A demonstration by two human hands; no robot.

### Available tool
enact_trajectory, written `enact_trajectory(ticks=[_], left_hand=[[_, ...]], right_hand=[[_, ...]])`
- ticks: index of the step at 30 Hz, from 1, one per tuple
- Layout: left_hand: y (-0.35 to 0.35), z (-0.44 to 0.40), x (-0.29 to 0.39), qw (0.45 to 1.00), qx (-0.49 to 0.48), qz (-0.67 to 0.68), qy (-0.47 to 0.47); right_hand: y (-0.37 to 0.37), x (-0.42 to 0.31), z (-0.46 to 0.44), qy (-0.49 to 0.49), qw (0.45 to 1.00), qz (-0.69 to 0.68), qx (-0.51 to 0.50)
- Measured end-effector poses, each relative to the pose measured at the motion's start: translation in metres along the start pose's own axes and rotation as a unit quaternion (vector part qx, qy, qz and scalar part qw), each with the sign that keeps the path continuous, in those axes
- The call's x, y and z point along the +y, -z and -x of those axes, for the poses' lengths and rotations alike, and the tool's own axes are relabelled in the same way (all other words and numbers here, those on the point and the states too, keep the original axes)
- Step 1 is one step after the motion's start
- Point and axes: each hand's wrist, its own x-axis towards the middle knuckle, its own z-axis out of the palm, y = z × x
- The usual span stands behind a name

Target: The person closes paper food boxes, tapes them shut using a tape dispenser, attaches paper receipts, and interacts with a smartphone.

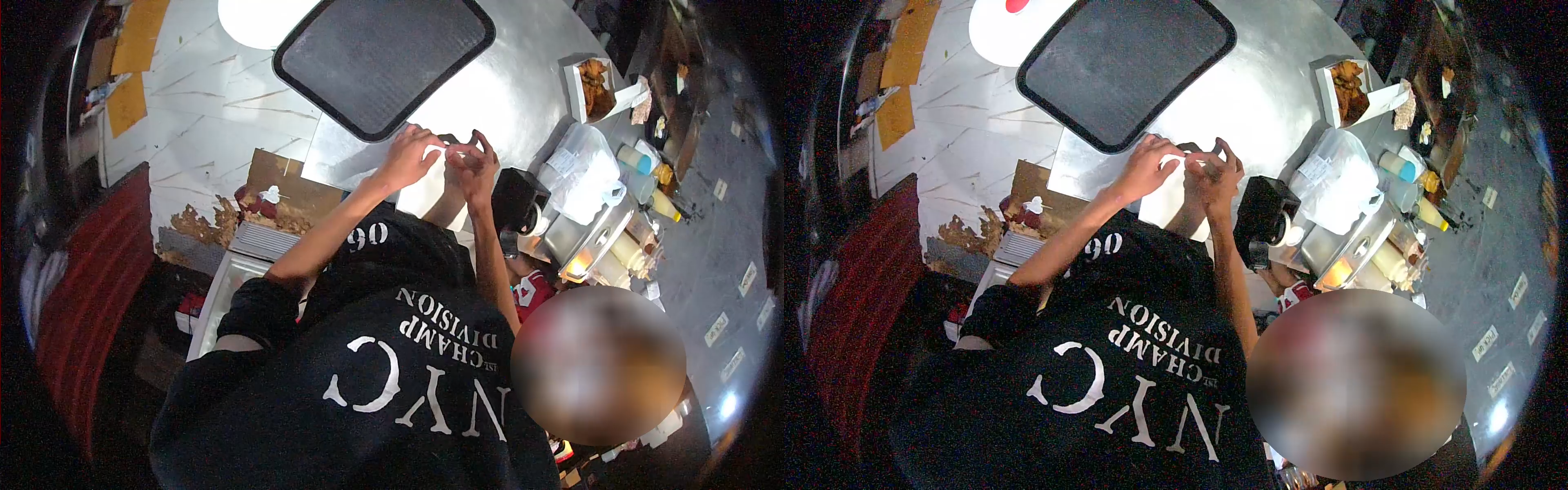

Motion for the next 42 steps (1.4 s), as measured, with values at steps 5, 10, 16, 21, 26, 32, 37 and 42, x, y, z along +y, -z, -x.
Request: enact_trajectory(ticks=[5, 10, 16, 21, 26, 32, 37, 42], left_hand=[[-0.014, -0.01, -0.01, 0.999, 0.031, -0.033, -0.018], [-0.016, -0.01, -0.01, 0.999, 0.03, -0.028, -0.032], [-0.02, -0.012, 0.005, 1.0, 0.0, -0.003, 0.011], [-0.033, -0.016, -0.034, 0.998, 0.009, -0.056, -0.033], [-0.028, -0.012, 0.011, 0.993, 0.002, -0.102, -0.052], [-0.023, -0.008, 0.024, 0.994, -0.039, -0.106, -0.008], [-0.061, -0.007, -0.044, 0.974, -0.041, -0.216, 0.056], [-0.072, -0.033, -0.048, 0.988, 0.047, -0.148, -0.006]], right_hand=[[0.0, -0.023, -0.004, 0.037, 0.992, 0.087, 0.082], [-0.01, -0.029, 0.0, -0.1, 0.991, 0.032, 0.08], [0.01, -0.027, 0.003, 0.003, 0.992, 0.065, 0.112], [0.005, -0.005, -0.018, 0.016, 0.983, 0.181, -0.004], [0.022, -0.011, -0.017, 0.1, 0.962, 0.239, -0.089], [0.046, -0.002, 0.033, 0.045, 0.987, -0.067, 0.138], [0.058, 0.033, 0.068, 0.07, 0.969, -0.073, 0.224], [0.056, 0.062, 0.059, 0.054, 0.977, -0.158, 0.135]])
